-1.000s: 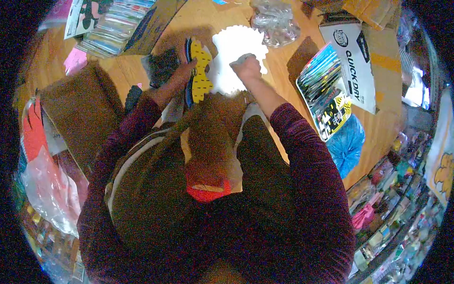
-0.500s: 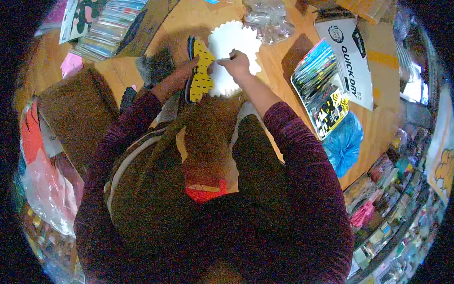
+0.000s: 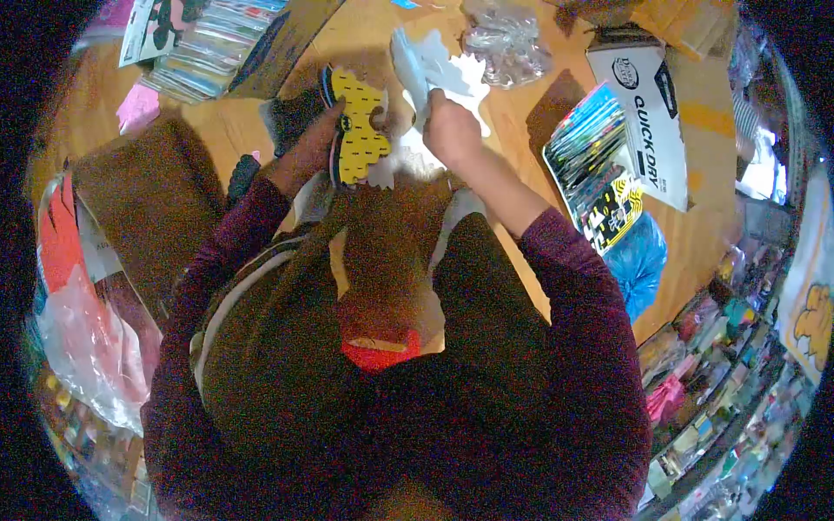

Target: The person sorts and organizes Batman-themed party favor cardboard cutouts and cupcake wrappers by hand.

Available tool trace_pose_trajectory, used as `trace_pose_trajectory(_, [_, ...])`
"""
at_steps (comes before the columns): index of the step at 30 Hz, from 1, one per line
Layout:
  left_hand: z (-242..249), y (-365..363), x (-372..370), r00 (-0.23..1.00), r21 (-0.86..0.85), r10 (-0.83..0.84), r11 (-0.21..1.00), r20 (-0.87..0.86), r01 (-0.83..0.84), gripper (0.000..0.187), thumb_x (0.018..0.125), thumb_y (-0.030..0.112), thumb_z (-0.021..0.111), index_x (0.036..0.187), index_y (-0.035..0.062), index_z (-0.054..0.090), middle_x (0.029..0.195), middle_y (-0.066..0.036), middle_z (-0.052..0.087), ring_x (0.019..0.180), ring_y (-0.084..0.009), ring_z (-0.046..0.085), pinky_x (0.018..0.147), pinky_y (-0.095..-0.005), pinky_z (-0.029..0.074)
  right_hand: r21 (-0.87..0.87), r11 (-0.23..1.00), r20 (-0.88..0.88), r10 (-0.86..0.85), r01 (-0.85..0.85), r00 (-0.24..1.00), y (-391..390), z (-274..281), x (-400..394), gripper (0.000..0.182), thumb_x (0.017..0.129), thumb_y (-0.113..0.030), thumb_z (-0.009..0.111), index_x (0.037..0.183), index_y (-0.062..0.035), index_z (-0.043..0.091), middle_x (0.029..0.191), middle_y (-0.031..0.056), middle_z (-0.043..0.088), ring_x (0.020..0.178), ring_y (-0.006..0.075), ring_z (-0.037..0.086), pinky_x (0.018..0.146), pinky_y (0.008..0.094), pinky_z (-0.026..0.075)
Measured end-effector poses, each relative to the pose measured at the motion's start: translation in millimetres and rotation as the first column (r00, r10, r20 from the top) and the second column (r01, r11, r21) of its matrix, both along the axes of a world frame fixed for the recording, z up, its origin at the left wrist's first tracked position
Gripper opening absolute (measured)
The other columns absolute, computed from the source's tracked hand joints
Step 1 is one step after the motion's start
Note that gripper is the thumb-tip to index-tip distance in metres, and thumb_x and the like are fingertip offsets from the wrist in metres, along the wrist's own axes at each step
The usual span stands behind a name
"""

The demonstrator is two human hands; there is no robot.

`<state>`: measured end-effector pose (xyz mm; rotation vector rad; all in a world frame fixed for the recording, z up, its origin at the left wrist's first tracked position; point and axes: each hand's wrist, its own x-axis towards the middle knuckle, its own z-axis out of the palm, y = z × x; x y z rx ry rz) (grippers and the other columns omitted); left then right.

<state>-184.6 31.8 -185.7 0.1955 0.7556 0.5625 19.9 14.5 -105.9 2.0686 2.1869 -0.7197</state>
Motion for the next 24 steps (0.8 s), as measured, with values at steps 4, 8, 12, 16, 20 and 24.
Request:
trace_pose_trajectory(4, [8,-2,6,0.997,-0.033,-0.017,0.999,-0.079,0.014,0.041,0.091,0.034,0.029,0.114,0.0030,0.042,0.095,-0.012,0.057,0.080,-0.0270,0.058,0.068,-0.0425,0.049,-0.122,0.992,0.026,0.023,-0.020,0.999,-3,-11,-6,0.043,0.071,-0.026,0.060,0.100,0.0023,0.047,0.083,0.0225,0.057,0.078,0.0365,0.056,0.069,0.0419,0.046])
trace_pose_trajectory(8, [-1,1,11,0.997,0.046,-0.076,0.996,-0.032,0.078,0.042,0.091,0.036,0.029,0.112,0.0024,0.043,0.097,-0.014,0.056,0.081,-0.0284,0.058,0.070,-0.0447,0.048,-0.150,0.989,0.094,0.004,0.010,0.996,3,-18,-11,0.036,0.067,-0.023,0.061,0.089,0.0033,0.054,0.080,0.0220,0.058,0.078,0.0333,0.058,0.069,0.0406,0.047])
trace_pose_trajectory(12, [12,3,15,0.991,0.043,-0.071,0.996,-0.113,0.076,0.043,0.090,0.037,0.030,0.112,0.0020,0.042,0.097,-0.014,0.056,0.078,-0.0287,0.059,0.070,-0.0437,0.048,-0.021,0.991,-0.069,-0.136,0.135,0.988,8,-26,5,0.031,0.064,-0.014,0.058,0.089,0.0037,0.053,0.079,0.0250,0.056,0.078,0.0376,0.055,0.071,0.0415,0.044])
trace_pose_trajectory(16, [6,1,10,0.999,-0.038,0.040,0.998,-0.003,-0.040,0.047,0.088,0.042,0.033,0.115,0.0039,0.040,0.098,-0.014,0.056,0.082,-0.0297,0.057,0.070,-0.0443,0.048,-0.053,0.992,-0.069,-0.115,0.112,0.991,3,-12,8,0.030,0.064,-0.014,0.059,0.088,0.0033,0.053,0.080,0.0251,0.056,0.079,0.0381,0.055,0.071,0.0424,0.043])
trace_pose_trajectory(20, [5,1,12,0.995,0.075,0.095,0.993,-0.015,-0.093,0.052,0.086,0.047,0.035,0.117,0.0065,0.039,0.097,-0.013,0.054,0.084,-0.0303,0.056,0.071,-0.0467,0.047,-0.091,0.987,-0.103,-0.138,0.129,0.985,-6,-20,10,0.030,0.065,-0.016,0.061,0.085,0.0046,0.052,0.079,0.0249,0.056,0.078,0.0388,0.055,0.070,0.0421,0.044])
trace_pose_trajectory(24, [11,2,13,0.999,0.066,0.037,0.997,0.007,-0.038,0.053,0.085,0.049,0.035,0.118,0.0078,0.038,0.098,-0.014,0.053,0.083,-0.0296,0.056,0.070,-0.0471,0.047,-0.095,0.994,-0.144,-0.072,0.059,0.987,-6,-49,22,0.037,0.065,-0.019,0.064,0.087,0.0072,0.051,0.078,0.0266,0.056,0.076,0.0375,0.056,0.069,0.0404,0.044])
